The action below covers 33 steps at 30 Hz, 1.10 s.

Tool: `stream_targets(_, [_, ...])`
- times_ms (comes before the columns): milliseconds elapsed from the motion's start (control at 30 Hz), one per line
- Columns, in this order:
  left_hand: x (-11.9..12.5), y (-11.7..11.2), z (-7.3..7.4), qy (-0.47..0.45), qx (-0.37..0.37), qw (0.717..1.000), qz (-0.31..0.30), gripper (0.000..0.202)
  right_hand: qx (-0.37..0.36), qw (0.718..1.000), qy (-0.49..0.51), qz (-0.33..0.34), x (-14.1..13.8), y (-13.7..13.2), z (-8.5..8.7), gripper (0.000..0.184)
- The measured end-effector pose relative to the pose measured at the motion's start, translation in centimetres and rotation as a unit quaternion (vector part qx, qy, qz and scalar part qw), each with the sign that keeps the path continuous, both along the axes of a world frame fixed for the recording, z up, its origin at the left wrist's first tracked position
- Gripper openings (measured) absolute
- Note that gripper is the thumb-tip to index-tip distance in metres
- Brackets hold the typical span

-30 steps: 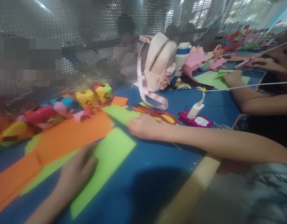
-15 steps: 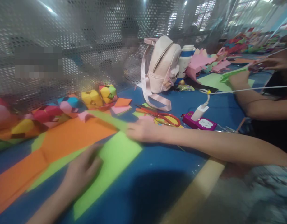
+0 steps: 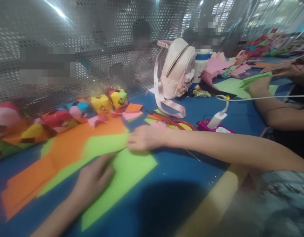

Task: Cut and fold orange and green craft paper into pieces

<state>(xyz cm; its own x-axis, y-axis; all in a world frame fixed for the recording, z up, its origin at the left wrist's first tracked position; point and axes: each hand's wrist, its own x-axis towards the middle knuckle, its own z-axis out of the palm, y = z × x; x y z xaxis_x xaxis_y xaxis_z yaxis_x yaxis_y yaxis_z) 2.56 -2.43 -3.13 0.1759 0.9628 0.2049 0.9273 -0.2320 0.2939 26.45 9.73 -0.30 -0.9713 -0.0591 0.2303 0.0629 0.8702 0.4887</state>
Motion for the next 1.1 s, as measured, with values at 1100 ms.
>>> stream_targets(1100, [0.3,-0.2,0.2,0.018,0.03,0.999,-0.027,0.038,-0.237,0.878,0.051,-0.413,-2.3,10.3,0.3,0.025])
